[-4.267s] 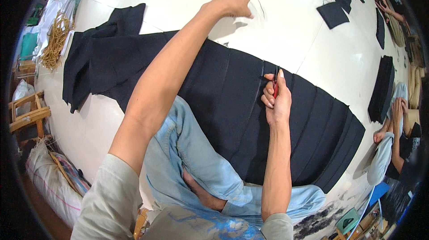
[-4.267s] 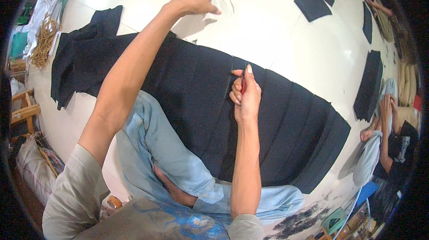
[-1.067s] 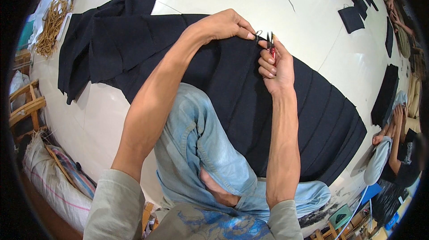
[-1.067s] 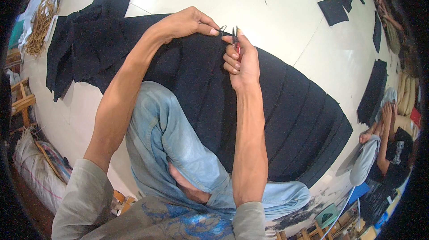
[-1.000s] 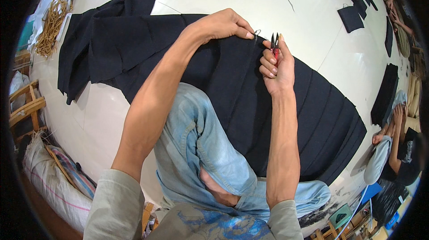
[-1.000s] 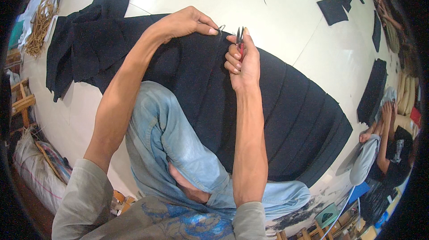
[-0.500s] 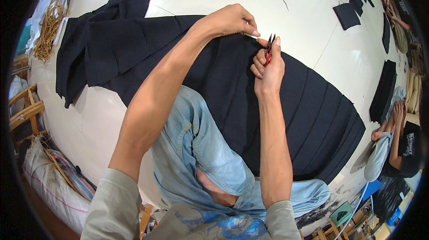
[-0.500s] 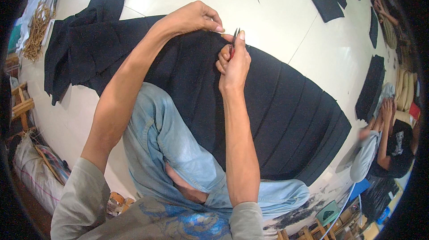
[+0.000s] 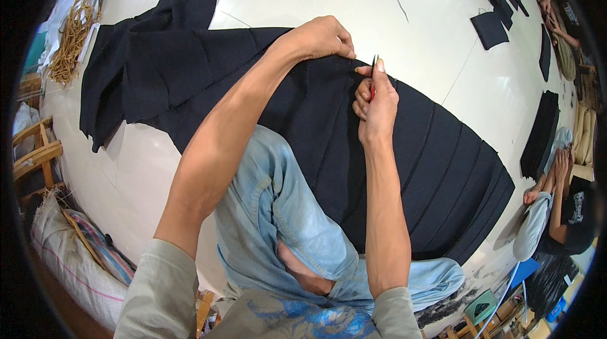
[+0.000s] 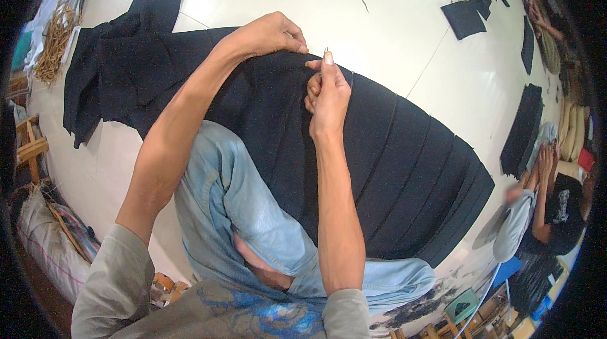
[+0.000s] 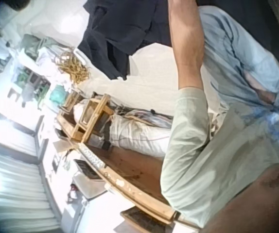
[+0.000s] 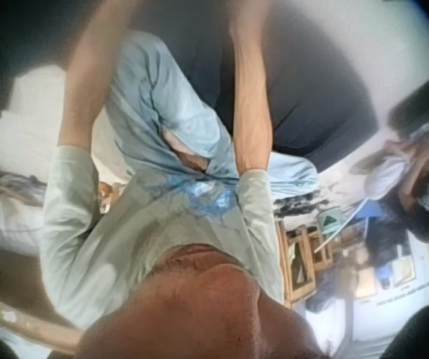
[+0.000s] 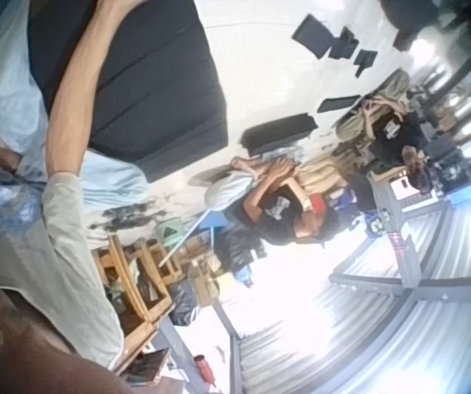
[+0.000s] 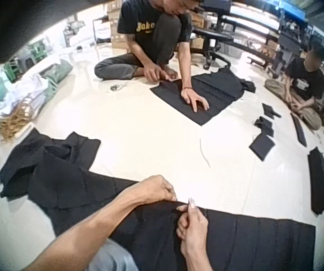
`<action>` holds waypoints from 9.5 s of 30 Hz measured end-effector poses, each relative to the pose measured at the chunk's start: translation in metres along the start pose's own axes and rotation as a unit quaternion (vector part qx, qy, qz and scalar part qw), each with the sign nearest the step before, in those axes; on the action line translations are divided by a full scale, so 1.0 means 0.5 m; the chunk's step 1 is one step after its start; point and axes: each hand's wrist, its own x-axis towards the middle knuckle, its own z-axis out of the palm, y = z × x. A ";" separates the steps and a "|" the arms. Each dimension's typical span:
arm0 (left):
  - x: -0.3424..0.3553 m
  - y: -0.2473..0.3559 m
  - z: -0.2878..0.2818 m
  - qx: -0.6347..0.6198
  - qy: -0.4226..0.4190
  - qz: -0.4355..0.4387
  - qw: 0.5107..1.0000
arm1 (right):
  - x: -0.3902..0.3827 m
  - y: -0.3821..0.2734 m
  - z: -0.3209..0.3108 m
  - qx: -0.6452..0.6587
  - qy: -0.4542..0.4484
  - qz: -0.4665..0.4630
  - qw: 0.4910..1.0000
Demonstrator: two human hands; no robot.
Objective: The person sits on the floor and uses red-handled scissors to cut a large piece of black fabric. They repeatedly trim the edges and cut along marked lines to separate the fabric into smaller pieces.
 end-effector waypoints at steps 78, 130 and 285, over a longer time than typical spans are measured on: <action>-0.297 0.153 0.189 0.111 0.227 0.186 0.949 | -0.334 0.036 -0.279 -0.036 0.013 -0.007 0.999; -0.043 0.099 0.169 0.038 0.064 0.065 0.995 | 0.004 -0.081 -0.213 -0.486 -0.124 -0.060 0.863; -0.199 0.023 0.021 -0.132 -0.036 -0.197 0.971 | -0.117 0.060 -0.005 -0.116 -0.086 -0.005 0.989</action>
